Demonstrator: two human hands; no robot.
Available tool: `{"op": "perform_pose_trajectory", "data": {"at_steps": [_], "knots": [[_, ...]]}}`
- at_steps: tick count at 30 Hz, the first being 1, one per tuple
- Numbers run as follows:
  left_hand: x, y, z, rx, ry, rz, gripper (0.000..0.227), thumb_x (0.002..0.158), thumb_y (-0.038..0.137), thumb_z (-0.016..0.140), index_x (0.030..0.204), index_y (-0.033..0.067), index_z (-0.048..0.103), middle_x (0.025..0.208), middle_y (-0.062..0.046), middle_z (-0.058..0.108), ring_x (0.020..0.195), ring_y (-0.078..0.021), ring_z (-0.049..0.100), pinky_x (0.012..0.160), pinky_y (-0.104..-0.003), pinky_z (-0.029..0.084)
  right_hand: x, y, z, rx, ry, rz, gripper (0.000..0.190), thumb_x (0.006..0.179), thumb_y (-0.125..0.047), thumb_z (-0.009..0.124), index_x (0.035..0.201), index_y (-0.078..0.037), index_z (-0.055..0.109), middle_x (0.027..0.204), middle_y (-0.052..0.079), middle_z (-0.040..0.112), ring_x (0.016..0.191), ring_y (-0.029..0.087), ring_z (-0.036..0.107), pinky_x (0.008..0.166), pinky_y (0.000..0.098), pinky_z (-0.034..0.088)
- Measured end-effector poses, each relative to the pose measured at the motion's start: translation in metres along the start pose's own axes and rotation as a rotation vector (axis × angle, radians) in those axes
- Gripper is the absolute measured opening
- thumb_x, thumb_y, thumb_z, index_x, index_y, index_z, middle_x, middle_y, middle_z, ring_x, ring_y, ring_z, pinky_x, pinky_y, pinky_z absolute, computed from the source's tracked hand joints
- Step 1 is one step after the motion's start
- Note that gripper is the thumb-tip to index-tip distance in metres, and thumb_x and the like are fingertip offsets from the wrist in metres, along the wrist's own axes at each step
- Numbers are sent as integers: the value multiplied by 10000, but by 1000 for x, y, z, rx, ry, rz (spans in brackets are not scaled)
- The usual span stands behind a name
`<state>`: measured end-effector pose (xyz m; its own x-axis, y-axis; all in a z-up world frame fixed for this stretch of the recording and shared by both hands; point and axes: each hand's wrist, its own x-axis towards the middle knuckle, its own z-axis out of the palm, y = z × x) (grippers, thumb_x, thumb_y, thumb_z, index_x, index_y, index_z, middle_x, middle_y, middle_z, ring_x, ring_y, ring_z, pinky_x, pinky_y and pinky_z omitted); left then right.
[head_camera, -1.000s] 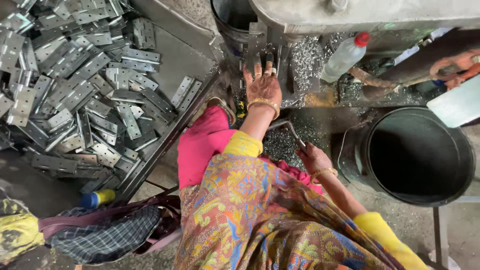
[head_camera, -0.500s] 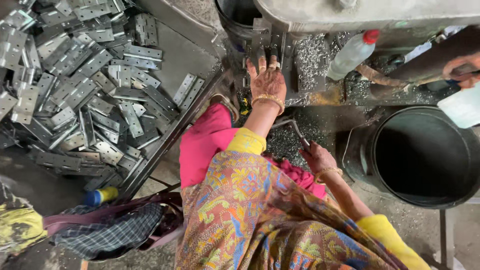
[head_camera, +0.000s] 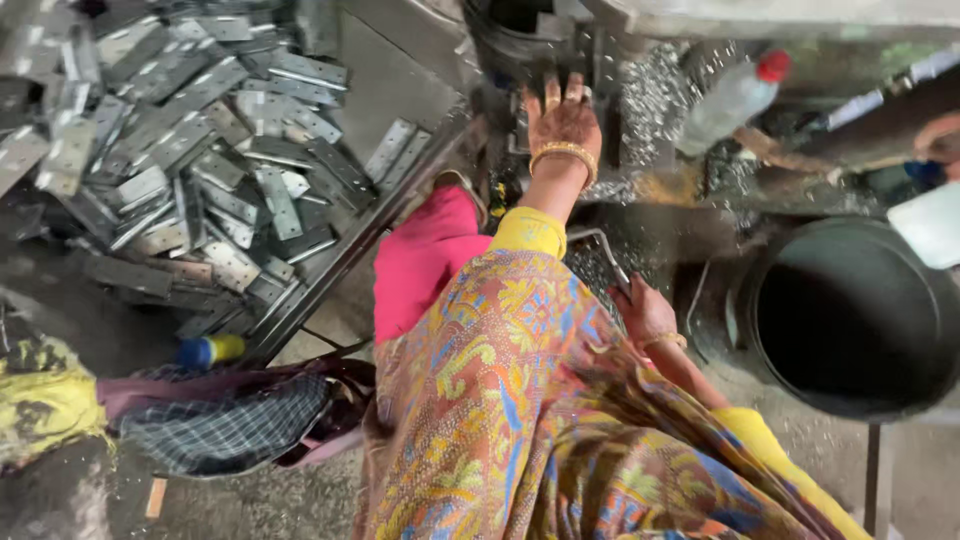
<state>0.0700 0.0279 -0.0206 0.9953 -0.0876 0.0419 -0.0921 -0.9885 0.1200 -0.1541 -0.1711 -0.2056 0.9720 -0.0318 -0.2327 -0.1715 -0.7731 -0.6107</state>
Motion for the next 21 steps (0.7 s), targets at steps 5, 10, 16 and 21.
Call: {"op": "perform_pose_trajectory", "data": {"at_steps": [5, 10, 16, 21], "knots": [[-54, -64, -14, -284, 239, -64, 472, 842, 316, 645, 1311, 272, 637, 1426, 4, 620, 1422, -210, 491, 1227, -618, 245, -19, -41, -53, -166, -67, 2, 431, 970, -504, 537, 1125, -121, 660, 897, 160, 761, 800, 389, 727, 692, 514, 537], [-87, -222, -5, 127, 123, -443, 542, 827, 343, 654, 1348, 201, 606, 1292, -105, 643, 1244, -323, 581, 1056, -564, 371, -26, -138, -134, -638, 119, -125, 533, 1013, -558, 567, 1287, -104, 626, 913, 212, 742, 833, 417, 726, 696, 528, 558], [-54, -282, 47, 230, 145, -475, 240, 1103, 273, 587, 1324, 195, 638, 1418, -81, 589, 1296, -284, 620, 1124, -523, 420, -27, -186, -153, -635, 109, -131, 467, 1028, -504, 566, 1251, -101, 644, 958, 218, 748, 868, 429, 722, 731, 545, 550], [-39, -250, 2, 122, 16, -442, 766, 723, 506, 821, 1338, 120, 577, 1371, -122, 542, 1188, -354, 604, 977, -547, 425, -23, -182, -152, -609, 138, -154, 484, 1010, -502, 585, 1261, -92, 644, 913, 221, 738, 816, 433, 714, 693, 551, 540]]}}
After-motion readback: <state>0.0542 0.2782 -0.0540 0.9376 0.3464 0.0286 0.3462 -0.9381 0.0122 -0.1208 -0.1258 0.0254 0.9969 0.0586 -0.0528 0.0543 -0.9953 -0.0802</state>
